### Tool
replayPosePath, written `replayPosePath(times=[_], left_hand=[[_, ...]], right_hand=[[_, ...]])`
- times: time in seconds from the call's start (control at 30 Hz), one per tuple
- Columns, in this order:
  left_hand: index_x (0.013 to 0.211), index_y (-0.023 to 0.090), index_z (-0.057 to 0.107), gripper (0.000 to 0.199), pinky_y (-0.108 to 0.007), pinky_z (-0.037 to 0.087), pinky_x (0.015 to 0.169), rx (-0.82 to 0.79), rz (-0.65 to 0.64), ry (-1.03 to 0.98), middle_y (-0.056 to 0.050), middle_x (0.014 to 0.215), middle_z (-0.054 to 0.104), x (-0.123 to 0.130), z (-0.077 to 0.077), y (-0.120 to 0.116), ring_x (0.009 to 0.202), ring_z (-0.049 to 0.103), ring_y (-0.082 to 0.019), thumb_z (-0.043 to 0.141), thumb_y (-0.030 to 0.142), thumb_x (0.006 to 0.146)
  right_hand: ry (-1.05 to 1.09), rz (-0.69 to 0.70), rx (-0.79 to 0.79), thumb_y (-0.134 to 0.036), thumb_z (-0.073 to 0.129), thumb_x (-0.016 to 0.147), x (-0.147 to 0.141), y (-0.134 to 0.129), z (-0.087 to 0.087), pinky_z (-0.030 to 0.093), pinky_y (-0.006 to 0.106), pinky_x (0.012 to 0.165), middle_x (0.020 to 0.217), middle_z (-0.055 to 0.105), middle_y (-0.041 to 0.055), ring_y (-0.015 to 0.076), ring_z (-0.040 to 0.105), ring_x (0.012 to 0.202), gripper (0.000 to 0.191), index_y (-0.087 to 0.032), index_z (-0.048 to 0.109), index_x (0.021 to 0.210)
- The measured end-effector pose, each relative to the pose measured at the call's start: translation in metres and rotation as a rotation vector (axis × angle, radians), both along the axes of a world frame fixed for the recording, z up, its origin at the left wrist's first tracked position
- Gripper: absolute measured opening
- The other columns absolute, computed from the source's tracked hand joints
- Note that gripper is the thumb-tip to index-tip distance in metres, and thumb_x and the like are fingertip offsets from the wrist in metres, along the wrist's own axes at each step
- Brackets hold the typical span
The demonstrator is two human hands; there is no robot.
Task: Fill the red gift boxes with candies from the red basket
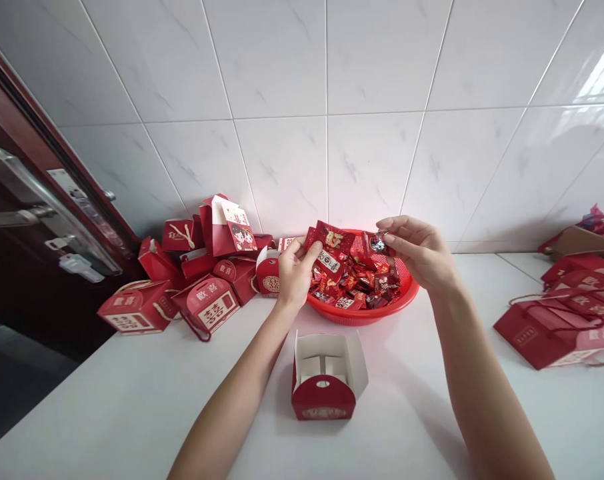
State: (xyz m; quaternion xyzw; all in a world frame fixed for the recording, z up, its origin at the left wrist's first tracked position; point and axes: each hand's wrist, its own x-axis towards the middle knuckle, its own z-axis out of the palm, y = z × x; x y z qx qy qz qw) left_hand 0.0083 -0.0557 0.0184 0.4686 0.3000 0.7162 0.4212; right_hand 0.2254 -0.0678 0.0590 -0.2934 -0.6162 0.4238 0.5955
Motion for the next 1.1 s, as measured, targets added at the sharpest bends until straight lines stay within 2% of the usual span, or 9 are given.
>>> replayPosePath(times=[0.13, 0.2, 0.33, 0.4, 0.5, 0.7, 0.8, 0.97, 1.1], left_hand=[[0.091, 0.019, 0.077, 0.038, -0.026, 0.057, 0.077, 0.028, -0.124, 0.133, -0.004, 0.089, 0.077, -0.008, 0.018, -0.018, 0.081, 0.071, -0.017, 0.092, 0.045, 0.067], [0.092, 0.019, 0.078, 0.035, -0.028, 0.057, 0.077, 0.046, -0.167, 0.232, -0.005, 0.090, 0.077, -0.015, 0.028, -0.031, 0.080, 0.071, -0.018, 0.090, 0.044, 0.070], [0.094, 0.019, 0.081, 0.028, -0.028, 0.057, 0.079, 0.102, -0.160, 0.514, -0.006, 0.094, 0.078, -0.029, 0.040, -0.060, 0.086, 0.071, -0.021, 0.086, 0.040, 0.077], [0.093, 0.021, 0.081, 0.022, -0.027, 0.056, 0.074, 0.093, -0.133, 0.669, -0.006, 0.093, 0.078, -0.036, 0.040, -0.072, 0.085, 0.071, -0.022, 0.085, 0.037, 0.079], [0.095, 0.024, 0.081, 0.014, -0.028, 0.055, 0.068, 0.114, -0.101, 0.895, -0.004, 0.090, 0.079, -0.043, 0.035, -0.088, 0.080, 0.071, -0.022, 0.078, 0.032, 0.084], [0.102, 0.027, 0.079, 0.016, -0.031, 0.056, 0.077, 0.229, -0.095, 1.153, -0.003, 0.095, 0.081, -0.049, 0.031, -0.107, 0.083, 0.074, -0.023, 0.067, 0.031, 0.092], [0.104, 0.027, 0.078, 0.017, -0.031, 0.054, 0.078, 0.228, -0.143, 1.256, -0.002, 0.098, 0.081, -0.051, 0.032, -0.110, 0.086, 0.075, -0.023, 0.064, 0.029, 0.094], [0.109, 0.028, 0.077, 0.023, -0.028, 0.052, 0.075, 0.229, -0.273, 1.421, -0.002, 0.102, 0.081, -0.052, 0.031, -0.113, 0.088, 0.075, -0.021, 0.058, 0.023, 0.098], [0.109, 0.027, 0.077, 0.023, -0.028, 0.052, 0.077, 0.239, -0.254, 1.476, -0.003, 0.097, 0.080, -0.054, 0.027, -0.113, 0.088, 0.074, -0.022, 0.057, 0.025, 0.099]], right_hand=[[0.056, 0.090, -0.018, -0.033, 0.083, 0.077, -0.001, -0.032, 0.020, 0.043, 0.020, 0.039, 0.077, 0.059, -0.0024, 0.0082, 0.050, 0.055, 0.022, -0.022, 0.071, 0.092], [0.046, 0.111, -0.023, -0.032, 0.082, 0.079, 0.001, -0.048, 0.027, 0.048, 0.021, 0.041, 0.073, 0.059, -0.0026, 0.0089, 0.053, 0.054, 0.018, -0.023, 0.073, 0.091], [-0.136, 0.082, 0.028, -0.028, 0.082, 0.081, 0.009, -0.076, 0.036, 0.059, 0.028, 0.057, 0.083, 0.071, 0.0028, 0.0140, 0.064, 0.066, 0.010, -0.023, 0.078, 0.089], [-0.273, 0.100, 0.054, -0.026, 0.078, 0.084, 0.009, -0.086, 0.037, 0.062, 0.031, 0.064, 0.085, 0.074, 0.0038, 0.0169, 0.069, 0.071, 0.004, -0.024, 0.079, 0.088], [-0.504, 0.186, 0.136, -0.021, 0.068, 0.091, 0.003, -0.097, 0.036, 0.061, 0.033, 0.068, 0.086, 0.077, 0.0030, 0.0194, 0.072, 0.075, 0.013, -0.026, 0.080, 0.094], [-0.969, 0.480, 0.292, -0.008, 0.050, 0.097, -0.016, -0.110, 0.032, 0.053, 0.029, 0.074, 0.096, 0.077, 0.0046, 0.0174, 0.069, 0.083, 0.030, -0.021, 0.075, 0.105], [-1.103, 0.557, 0.237, -0.001, 0.047, 0.093, -0.019, -0.111, 0.030, 0.047, 0.026, 0.066, 0.089, 0.075, 0.0028, 0.0149, 0.065, 0.075, 0.033, -0.020, 0.073, 0.101], [-1.282, 0.538, 0.060, 0.007, 0.045, 0.083, -0.025, -0.113, 0.027, 0.040, 0.023, 0.057, 0.081, 0.073, 0.0008, 0.0131, 0.063, 0.065, 0.041, -0.019, 0.071, 0.100], [-1.409, 0.597, 0.028, 0.007, 0.046, 0.078, -0.036, -0.116, 0.023, 0.037, 0.023, 0.054, 0.073, 0.072, 0.0000, 0.0132, 0.060, 0.060, 0.036, -0.019, 0.067, 0.090]])
